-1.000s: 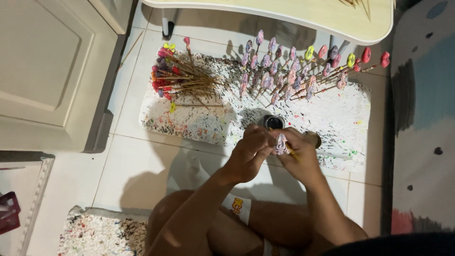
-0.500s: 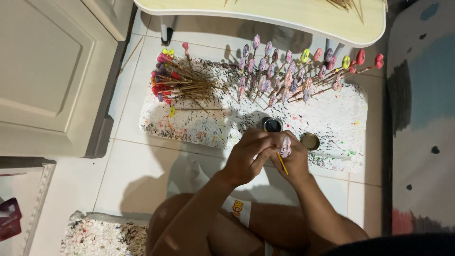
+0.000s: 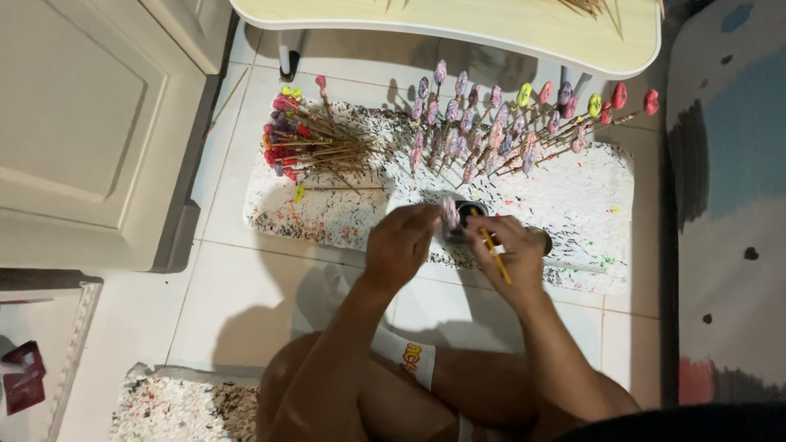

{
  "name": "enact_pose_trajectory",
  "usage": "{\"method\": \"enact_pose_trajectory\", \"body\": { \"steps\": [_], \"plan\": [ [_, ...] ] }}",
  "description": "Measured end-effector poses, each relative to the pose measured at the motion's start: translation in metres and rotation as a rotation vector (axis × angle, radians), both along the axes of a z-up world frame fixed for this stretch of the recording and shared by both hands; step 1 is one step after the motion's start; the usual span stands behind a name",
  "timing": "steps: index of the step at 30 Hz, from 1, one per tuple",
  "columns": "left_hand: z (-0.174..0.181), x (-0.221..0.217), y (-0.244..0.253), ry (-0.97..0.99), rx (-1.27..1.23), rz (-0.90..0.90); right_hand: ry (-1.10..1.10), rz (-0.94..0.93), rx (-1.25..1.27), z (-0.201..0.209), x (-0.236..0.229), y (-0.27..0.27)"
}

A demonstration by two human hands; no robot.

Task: Painting small decorative craft items on sticks using a brush and a small container of paint.

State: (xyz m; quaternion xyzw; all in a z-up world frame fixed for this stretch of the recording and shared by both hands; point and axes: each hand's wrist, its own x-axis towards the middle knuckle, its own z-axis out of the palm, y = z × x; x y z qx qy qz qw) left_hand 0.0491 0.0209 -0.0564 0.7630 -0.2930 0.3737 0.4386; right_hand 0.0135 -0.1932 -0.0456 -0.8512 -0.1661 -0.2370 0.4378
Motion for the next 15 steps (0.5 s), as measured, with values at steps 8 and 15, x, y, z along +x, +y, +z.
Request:
{"method": "enact_pose_trajectory", "body": {
  "steps": [8,15],
  "plan": [
    [-0.041,0.024,-0.024,0.011,0.033,0.119,0.328,-0.188,0.129,-0.002,0.003,-0.016],
    [-0.052,0.035,-0.032,0.045,-0.032,0.111,0.508,-0.163,-0.067,0.013,0.013,0.000]
  ]
}}
